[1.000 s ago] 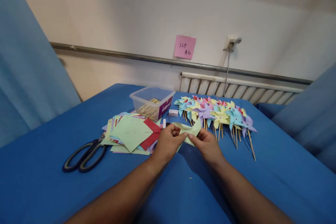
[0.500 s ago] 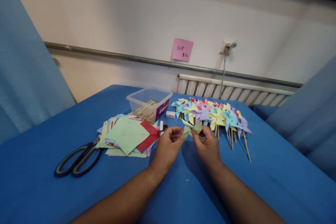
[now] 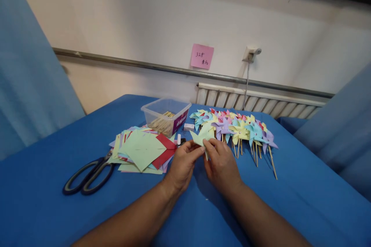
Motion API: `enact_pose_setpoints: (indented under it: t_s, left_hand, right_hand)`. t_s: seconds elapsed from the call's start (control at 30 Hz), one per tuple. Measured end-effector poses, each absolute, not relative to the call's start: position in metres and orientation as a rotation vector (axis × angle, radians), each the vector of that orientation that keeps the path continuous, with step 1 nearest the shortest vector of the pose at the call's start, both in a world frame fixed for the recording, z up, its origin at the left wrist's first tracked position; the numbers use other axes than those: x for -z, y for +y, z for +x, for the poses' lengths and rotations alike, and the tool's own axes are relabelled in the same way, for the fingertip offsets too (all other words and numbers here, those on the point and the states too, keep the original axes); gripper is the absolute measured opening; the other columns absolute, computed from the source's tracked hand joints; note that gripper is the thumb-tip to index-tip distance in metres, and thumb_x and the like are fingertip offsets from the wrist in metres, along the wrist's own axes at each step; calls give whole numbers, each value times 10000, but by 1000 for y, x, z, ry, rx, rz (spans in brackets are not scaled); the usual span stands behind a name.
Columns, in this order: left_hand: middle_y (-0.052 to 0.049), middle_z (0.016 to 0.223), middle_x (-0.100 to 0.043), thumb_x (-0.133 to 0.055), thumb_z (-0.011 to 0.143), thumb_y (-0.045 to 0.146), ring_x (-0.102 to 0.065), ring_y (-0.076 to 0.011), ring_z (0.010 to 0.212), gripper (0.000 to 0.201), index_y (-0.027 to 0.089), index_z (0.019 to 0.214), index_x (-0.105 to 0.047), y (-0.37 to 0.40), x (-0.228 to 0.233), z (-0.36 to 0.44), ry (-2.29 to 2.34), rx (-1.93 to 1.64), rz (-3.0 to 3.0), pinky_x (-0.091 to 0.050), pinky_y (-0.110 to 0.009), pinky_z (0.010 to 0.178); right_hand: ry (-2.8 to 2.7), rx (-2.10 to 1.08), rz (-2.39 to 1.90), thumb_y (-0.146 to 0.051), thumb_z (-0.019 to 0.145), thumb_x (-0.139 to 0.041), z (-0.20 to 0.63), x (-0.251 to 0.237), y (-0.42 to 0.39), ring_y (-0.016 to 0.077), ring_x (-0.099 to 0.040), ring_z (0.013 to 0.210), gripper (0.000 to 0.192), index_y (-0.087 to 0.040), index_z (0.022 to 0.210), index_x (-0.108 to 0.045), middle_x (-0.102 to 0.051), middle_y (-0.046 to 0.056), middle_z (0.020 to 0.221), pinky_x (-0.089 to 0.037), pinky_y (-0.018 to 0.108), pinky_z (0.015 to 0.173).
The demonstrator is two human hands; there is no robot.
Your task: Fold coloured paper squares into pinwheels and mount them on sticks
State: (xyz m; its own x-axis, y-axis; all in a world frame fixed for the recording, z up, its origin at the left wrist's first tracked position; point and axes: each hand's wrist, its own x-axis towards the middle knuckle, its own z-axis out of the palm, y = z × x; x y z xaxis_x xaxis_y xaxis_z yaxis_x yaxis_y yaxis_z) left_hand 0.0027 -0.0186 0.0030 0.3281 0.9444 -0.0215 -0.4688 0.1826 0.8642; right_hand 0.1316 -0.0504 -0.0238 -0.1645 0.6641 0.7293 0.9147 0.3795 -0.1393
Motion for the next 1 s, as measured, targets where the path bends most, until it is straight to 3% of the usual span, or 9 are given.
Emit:
enact_pose_setpoints:
  t_s: [0.23, 0.37, 0.47, 0.67, 0.83, 0.93, 1.0]
  left_hand:
    - [-50, 833, -708, -772, 670, 228, -627, -155, 807, 244, 128, 876, -688, -15, -5, 2, 584, -1148, 774, -468, -278, 807]
    - [-31, 723, -691, -780, 647, 263, -620, -145, 700, 208, 126, 768, -680, -12, 0, 2, 687, -1144, 727, -474, -262, 706]
    - [-23, 672, -681, -782, 635, 281, -611, -141, 640, 210, 129, 729, -670, -11, 7, 2, 770, -1149, 739, -469, -258, 654]
    - [-35, 737, -711, -734, 640, 253, -620, -167, 634, 219, 151, 833, -707, -19, 16, 7, 806, -1019, 818, -464, -269, 616]
    - [-32, 673, -683, -740, 591, 222, -571, -162, 590, 126, 158, 696, -714, -25, 27, 11, 825, -832, 978, -431, -261, 572]
    - [-21, 653, -665, -671, 602, 200, -535, -147, 543, 115, 170, 703, -717, -27, 36, 12, 850, -691, 1057, -397, -249, 514]
    - [-18, 665, -666, -642, 593, 189, -543, -148, 555, 154, 170, 725, -719, -27, 39, 13, 861, -642, 1044, -403, -248, 517]
  right_hand:
    - [-1966, 397, -1359, -50, 782, -480, 121, 18, -59, 279, -513, 1064, 515, -104, 1294, -495, -555, 163, 1174, -470, 446, 880]
    - [-2013, 323, -1342, -56, 774, -493, 121, 13, -66, 276, -528, 1033, 529, -124, 1299, -496, -560, 152, 1163, -474, 450, 857]
    - [-2018, 256, -1252, -73, 784, -509, 124, 10, -72, 262, -546, 1028, 479, -157, 1255, -524, -564, 136, 1157, -476, 438, 854]
    - [-1713, 292, -1105, -78, 828, -528, 126, 0, -69, 225, -583, 1005, 323, -202, 1120, -587, -601, 105, 1061, -487, 401, 862]
    - [-1773, 253, -1125, -146, 865, -497, 105, -47, 4, 207, -610, 1004, 214, -186, 1015, -644, -661, 94, 1029, -478, 350, 893]
    - [-2014, 109, -1498, -152, 885, -445, 79, -82, 74, 200, -617, 1034, 289, -170, 1068, -668, -685, 87, 1096, -461, 306, 897]
    - [-2265, -51, -1694, -150, 856, -509, 59, -95, 115, 216, -622, 1038, 287, -176, 1075, -692, -704, 72, 1091, -456, 288, 884]
